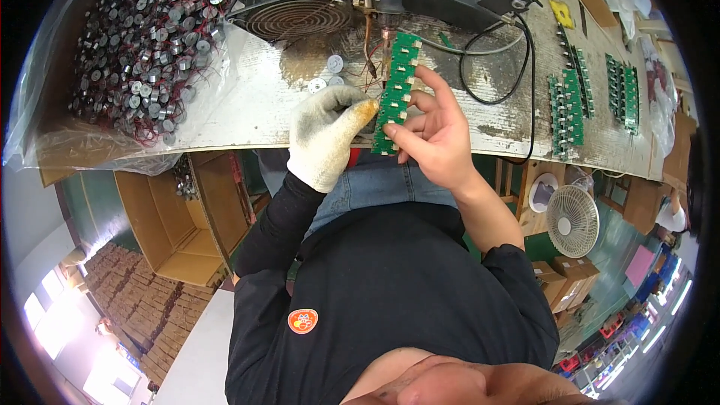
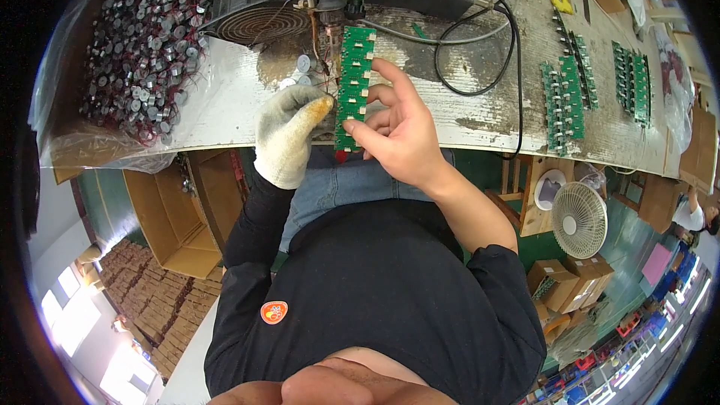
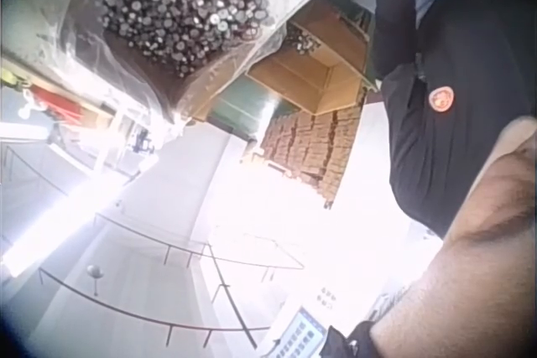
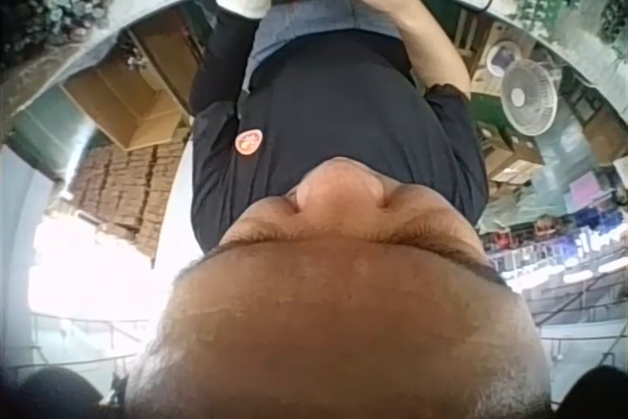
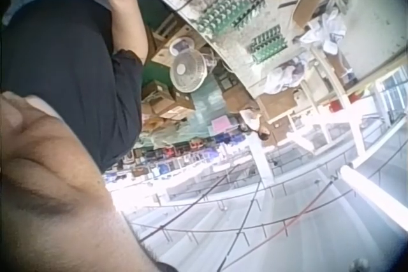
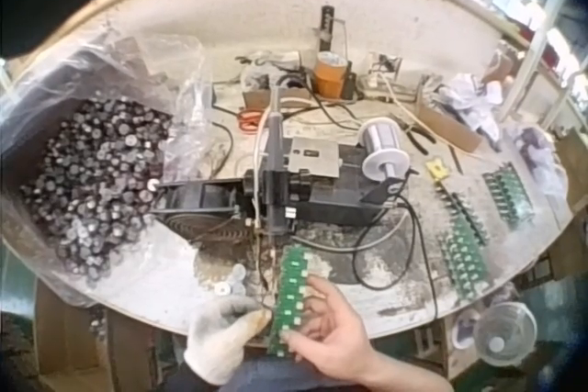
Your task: The person picks up a circuit board and a wire, holds them against a soldering iron, and then places the board on the table before sorting components into a box.
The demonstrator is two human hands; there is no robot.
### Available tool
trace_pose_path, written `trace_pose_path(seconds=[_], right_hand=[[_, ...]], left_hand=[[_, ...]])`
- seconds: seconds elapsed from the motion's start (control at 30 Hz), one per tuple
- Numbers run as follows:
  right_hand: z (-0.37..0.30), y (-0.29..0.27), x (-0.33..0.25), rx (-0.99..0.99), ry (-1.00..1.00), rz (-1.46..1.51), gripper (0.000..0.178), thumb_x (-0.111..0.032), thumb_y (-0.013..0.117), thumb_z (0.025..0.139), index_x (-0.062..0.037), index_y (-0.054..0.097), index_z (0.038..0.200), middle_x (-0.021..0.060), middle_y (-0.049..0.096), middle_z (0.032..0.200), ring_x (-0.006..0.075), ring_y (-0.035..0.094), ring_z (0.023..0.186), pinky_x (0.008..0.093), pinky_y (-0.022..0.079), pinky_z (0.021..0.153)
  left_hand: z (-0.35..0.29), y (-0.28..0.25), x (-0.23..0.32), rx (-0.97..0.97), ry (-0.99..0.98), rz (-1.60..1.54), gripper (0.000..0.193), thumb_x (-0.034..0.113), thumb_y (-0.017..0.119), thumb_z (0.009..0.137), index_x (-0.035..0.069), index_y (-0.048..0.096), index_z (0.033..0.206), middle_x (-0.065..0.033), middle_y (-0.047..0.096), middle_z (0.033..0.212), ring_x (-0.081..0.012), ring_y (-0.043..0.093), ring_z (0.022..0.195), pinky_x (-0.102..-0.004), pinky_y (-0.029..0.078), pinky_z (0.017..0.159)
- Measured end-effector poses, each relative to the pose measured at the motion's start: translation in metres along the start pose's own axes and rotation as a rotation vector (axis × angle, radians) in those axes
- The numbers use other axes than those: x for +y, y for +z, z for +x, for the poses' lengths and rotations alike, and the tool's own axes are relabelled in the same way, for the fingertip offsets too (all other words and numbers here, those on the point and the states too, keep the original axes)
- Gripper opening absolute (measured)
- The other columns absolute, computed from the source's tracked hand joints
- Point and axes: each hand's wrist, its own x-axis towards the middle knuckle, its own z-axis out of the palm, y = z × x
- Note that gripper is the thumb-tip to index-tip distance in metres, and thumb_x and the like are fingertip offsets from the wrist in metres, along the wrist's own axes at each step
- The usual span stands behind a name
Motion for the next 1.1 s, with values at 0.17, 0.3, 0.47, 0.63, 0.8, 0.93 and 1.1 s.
trace_pose_path(seconds=[0.17,0.3,0.47,0.63,0.8,0.93,1.1], right_hand=[[0.0006,0.0010,-0.0008,0.001,-0.003,-0.003,0.074,0.008,0.063,0.081,-0.0007,0.021,0.141,0.0162,0.058,0.106,0.0103,0.061,0.065,0.0203,0.048,0.048],[0.0008,0.0006,-0.0012,0.003,-0.014,0.003,0.074,0.008,0.062,0.081,-0.0006,0.021,0.141,0.0162,0.058,0.106,0.0104,0.061,0.066,0.0200,0.048,0.049],[0.0010,0.0010,-0.0011,-0.001,-0.017,-0.001,0.074,0.008,0.062,0.081,-0.0006,0.021,0.142,0.0162,0.058,0.107,0.0104,0.061,0.066,0.0200,0.048,0.048],[0.0000,0.0034,-0.0033,0.000,-0.018,0.005,0.074,0.008,0.062,0.080,-0.0010,0.021,0.142,0.0163,0.058,0.108,0.0104,0.061,0.065,0.0201,0.048,0.048],[-0.0010,0.0001,0.0014,0.005,-0.011,-0.008,0.074,0.012,0.061,0.080,-0.0007,0.022,0.140,0.0173,0.057,0.111,0.0119,0.062,0.065,0.0203,0.049,0.046],[-0.0016,0.0003,0.0020,0.010,-0.009,-0.004,0.073,0.012,0.061,0.079,-0.0009,0.023,0.140,0.0169,0.057,0.111,0.0118,0.062,0.064,0.0204,0.049,0.045],[0.0001,0.0004,0.0009,0.004,-0.012,-0.009,0.074,0.008,0.063,0.080,-0.0017,0.022,0.141,0.0161,0.058,0.106,0.0103,0.061,0.066,0.0203,0.049,0.048]], left_hand=[[0.0017,-0.0017,-0.0007,-0.001,0.020,0.019,0.014,0.009,0.064,0.086,-0.004,0.064,0.092,-0.0061,0.065,0.082,-0.0099,0.060,0.074,-0.0232,0.049,0.067],[0.0032,-0.0014,-0.0004,0.003,0.005,0.035,0.015,0.010,0.064,0.086,-0.003,0.064,0.091,-0.0053,0.064,0.081,-0.0097,0.060,0.074,-0.0234,0.048,0.067],[0.0027,-0.0014,0.0002,0.007,-0.006,-0.017,0.014,0.010,0.064,0.086,-0.003,0.064,0.091,-0.0050,0.064,0.081,-0.0097,0.060,0.075,-0.0238,0.048,0.068],[0.0020,-0.0027,0.0010,0.011,0.004,0.032,0.014,0.010,0.065,0.085,-0.003,0.064,0.090,-0.0048,0.065,0.081,-0.0098,0.060,0.075,-0.0239,0.048,0.068],[0.0006,0.0016,0.0020,0.002,-0.019,0.018,0.014,0.009,0.064,0.085,-0.004,0.064,0.090,-0.0066,0.065,0.081,-0.0107,0.061,0.074,-0.0239,0.049,0.067],[0.0002,0.0025,-0.0002,0.018,-0.017,-0.017,0.013,0.008,0.063,0.086,-0.004,0.064,0.091,-0.0072,0.066,0.082,-0.0108,0.062,0.073,-0.0240,0.050,0.066],[0.0023,0.0022,0.0010,0.017,-0.040,-0.068,0.012,0.007,0.063,0.086,-0.004,0.064,0.092,-0.0067,0.066,0.082,-0.0107,0.062,0.073,-0.0238,0.049,0.067]])
